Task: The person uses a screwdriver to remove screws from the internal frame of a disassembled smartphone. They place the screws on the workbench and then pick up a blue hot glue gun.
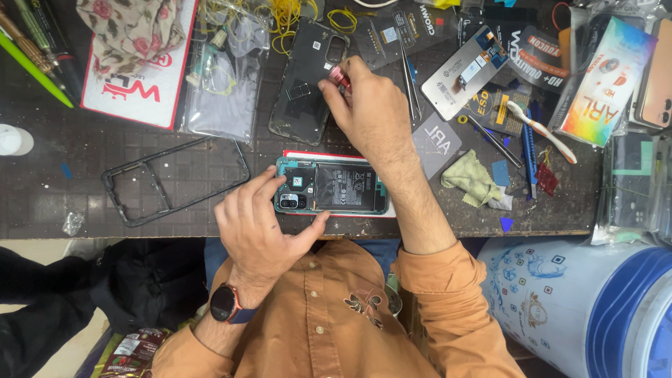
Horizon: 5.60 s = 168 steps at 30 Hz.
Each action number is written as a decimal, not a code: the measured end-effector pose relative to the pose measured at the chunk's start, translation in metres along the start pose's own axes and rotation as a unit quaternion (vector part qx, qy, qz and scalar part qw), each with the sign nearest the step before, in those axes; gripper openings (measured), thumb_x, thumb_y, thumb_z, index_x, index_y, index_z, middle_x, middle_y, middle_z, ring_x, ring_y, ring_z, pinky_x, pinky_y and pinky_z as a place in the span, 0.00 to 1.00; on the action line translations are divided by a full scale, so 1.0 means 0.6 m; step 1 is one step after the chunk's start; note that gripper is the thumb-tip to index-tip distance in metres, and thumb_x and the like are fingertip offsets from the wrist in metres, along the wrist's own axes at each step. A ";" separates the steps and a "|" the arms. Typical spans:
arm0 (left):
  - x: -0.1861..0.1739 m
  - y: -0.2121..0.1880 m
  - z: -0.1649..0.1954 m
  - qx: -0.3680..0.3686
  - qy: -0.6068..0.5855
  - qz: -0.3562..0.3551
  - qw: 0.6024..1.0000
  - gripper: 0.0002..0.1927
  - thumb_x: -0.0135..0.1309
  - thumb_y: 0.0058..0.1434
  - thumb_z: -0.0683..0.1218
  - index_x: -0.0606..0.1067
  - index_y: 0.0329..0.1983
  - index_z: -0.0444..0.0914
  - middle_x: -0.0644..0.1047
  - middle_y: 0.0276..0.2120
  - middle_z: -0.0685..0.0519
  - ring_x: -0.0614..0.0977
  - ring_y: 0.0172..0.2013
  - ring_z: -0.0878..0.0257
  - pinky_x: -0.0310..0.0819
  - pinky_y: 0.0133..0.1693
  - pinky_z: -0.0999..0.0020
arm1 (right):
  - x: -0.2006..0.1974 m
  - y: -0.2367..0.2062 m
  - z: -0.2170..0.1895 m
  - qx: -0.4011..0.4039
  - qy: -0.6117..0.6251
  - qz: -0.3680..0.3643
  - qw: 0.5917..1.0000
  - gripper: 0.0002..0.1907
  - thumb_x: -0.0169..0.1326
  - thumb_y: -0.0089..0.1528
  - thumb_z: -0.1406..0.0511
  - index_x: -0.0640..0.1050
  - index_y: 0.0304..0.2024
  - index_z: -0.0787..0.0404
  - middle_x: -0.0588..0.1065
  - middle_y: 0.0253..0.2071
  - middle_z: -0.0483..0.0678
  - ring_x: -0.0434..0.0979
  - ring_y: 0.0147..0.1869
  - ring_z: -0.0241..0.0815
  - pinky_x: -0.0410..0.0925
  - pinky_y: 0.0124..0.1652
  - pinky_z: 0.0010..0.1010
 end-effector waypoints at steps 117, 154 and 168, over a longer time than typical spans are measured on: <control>-0.029 0.117 0.006 0.088 -0.208 0.056 0.973 0.11 0.69 0.56 0.41 0.77 0.37 0.41 0.77 0.36 0.56 0.76 0.41 0.56 0.64 0.48 0.59 | -0.011 -0.157 -0.036 0.066 0.615 0.178 0.766 0.43 0.50 0.71 0.79 0.41 0.75 0.49 0.70 0.51 0.54 0.83 0.48 0.52 0.81 0.51 0.46; -0.051 0.094 -0.032 0.037 -0.277 0.154 0.948 0.10 0.53 0.60 0.30 0.72 0.38 0.37 0.74 0.37 0.50 0.75 0.39 0.55 0.70 0.45 0.64 | 0.016 -0.163 -0.066 -0.095 0.460 0.062 0.880 0.50 0.51 0.68 0.84 0.39 0.77 0.46 0.69 0.54 0.58 0.81 0.54 0.48 0.79 0.55 0.38; -0.055 0.096 -0.033 0.032 -0.282 0.167 0.944 0.09 0.54 0.61 0.31 0.72 0.38 0.37 0.74 0.37 0.50 0.74 0.40 0.54 0.69 0.44 0.64 | 0.044 -0.166 -0.079 -0.147 0.378 0.018 0.914 0.48 0.55 0.66 0.83 0.44 0.76 0.49 0.72 0.54 0.56 0.81 0.54 0.44 0.79 0.53 0.33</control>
Point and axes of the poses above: each hand's wrist, its own y-axis towards the middle knuckle, its own x-axis out of the palm, z = x × y, the point moved 9 cm from there along y, towards the middle knuckle
